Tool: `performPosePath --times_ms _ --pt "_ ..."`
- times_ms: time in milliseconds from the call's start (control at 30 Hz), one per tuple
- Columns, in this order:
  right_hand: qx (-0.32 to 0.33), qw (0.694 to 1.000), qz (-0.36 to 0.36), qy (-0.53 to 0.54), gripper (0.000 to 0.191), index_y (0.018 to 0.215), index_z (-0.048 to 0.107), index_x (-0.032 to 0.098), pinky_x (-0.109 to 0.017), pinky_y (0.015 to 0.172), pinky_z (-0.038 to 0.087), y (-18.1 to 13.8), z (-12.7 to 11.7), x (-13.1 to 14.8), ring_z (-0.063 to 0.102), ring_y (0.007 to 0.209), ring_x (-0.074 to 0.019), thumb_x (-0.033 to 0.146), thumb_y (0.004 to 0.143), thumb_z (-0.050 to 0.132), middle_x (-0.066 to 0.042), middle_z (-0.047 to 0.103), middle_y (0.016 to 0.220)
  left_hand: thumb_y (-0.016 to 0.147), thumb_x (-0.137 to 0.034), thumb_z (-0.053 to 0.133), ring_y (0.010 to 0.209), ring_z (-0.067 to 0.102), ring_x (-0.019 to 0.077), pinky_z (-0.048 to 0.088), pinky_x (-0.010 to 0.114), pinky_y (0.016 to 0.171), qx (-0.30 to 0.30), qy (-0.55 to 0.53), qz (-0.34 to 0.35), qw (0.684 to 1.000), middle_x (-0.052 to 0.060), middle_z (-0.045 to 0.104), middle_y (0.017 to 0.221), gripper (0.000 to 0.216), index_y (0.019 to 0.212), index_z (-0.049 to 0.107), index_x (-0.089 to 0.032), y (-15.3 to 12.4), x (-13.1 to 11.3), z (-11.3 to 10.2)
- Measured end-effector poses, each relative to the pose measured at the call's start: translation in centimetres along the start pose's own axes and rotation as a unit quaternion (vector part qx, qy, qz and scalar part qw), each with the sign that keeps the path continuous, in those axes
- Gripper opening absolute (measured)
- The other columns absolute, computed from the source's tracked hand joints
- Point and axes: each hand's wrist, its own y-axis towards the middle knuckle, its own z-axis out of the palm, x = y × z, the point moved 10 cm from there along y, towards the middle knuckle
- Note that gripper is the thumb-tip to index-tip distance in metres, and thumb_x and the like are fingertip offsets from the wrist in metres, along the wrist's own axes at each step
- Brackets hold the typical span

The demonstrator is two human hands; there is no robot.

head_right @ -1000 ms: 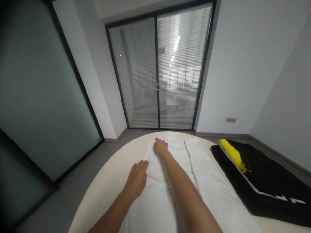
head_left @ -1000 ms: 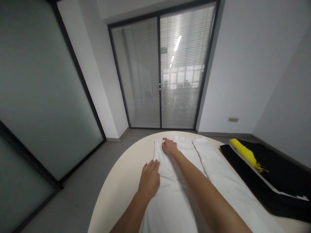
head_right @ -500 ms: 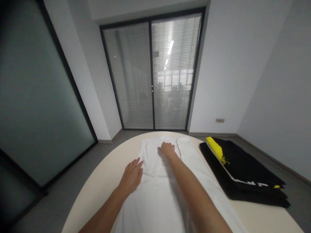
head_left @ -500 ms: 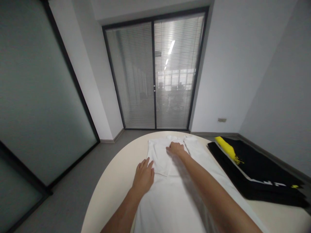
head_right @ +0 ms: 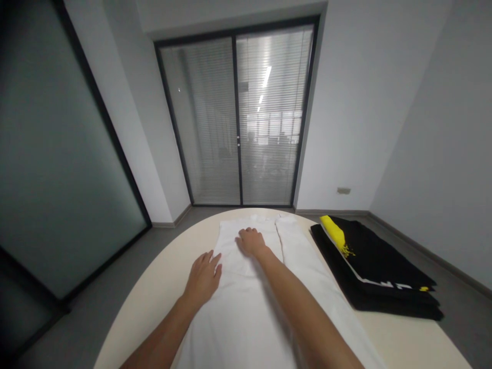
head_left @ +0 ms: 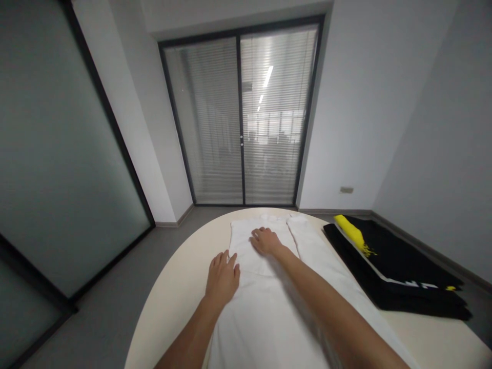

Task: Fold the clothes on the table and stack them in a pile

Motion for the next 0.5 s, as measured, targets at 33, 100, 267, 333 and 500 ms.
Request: performPosePath --times_ms 33,100,267,333,500 --pt "0.01 1.0 -0.017 0.002 0.047 0.135 0.057 0.025 -0.045 0.102 0.038 -0.3 0.7 0.7 0.05 0.128 -0.0312 0.05 0.097 0.044 -0.013 0.057 0.139 0.099 -0.027 0.043 0.127 0.05 0.0258 0.034 0.042 0.11 -0.001 0.002 -0.01 1.0 0.011 0.058 0.139 0.04 0.135 0.06 -0.02 0.1 0.1 -0.2" --pt "0.027 0.999 -0.035 0.005 0.056 0.144 0.049 0.024 -0.049 0.108 0.032 -0.8 1.9 1.6 0.041 0.136 -0.034 0.054 0.097 0.041 -0.014 0.046 0.151 0.099 -0.025 0.042 0.12 0.053 0.0246 0.039 0.038 0.104 0.004 0.005 -0.028 1.0 0.011 0.062 0.132 0.038 0.131 0.062 -0.018 0.2 0.4 -0.5" --pt "0.062 0.997 -0.02 0.038 0.067 0.156 0.03 0.021 -0.053 0.117 0.015 -1.5 3.6 1.5 0.018 0.15 -0.0341 0.058 0.1 0.026 -0.013 0.022 0.164 0.099 -0.025 0.044 0.107 0.061 0.0236 0.044 0.033 0.088 0.014 0.022 -0.069 0.997 0.011 0.068 0.115 0.03 0.121 0.064 -0.017 0.4 1.1 -1.6" --pt "0.034 0.998 -0.018 0.039 0.064 0.154 0.035 0.021 -0.053 0.117 0.017 -1.8 2.9 1.5 0.021 0.149 -0.034 0.056 0.1 0.029 -0.013 0.026 0.163 0.1 -0.031 0.044 0.098 0.065 0.024 0.045 0.034 0.083 0.024 0.026 -0.097 0.995 0.011 0.07 0.106 0.028 0.113 0.064 -0.017 0.2 1.7 -1.8" --pt "-0.056 0.997 -0.028 0.037 0.047 0.131 0.059 0.02 -0.044 0.105 0.035 -3.1 0.7 2.7 0.048 0.129 -0.0294 0.048 0.1 0.037 -0.015 0.057 0.139 0.1 -0.039 0.043 0.089 0.069 0.0244 0.044 0.032 0.075 0.059 0.039 -0.134 0.989 0.012 0.073 0.096 0.032 0.098 0.064 -0.015 -0.3 2.7 -1.6"
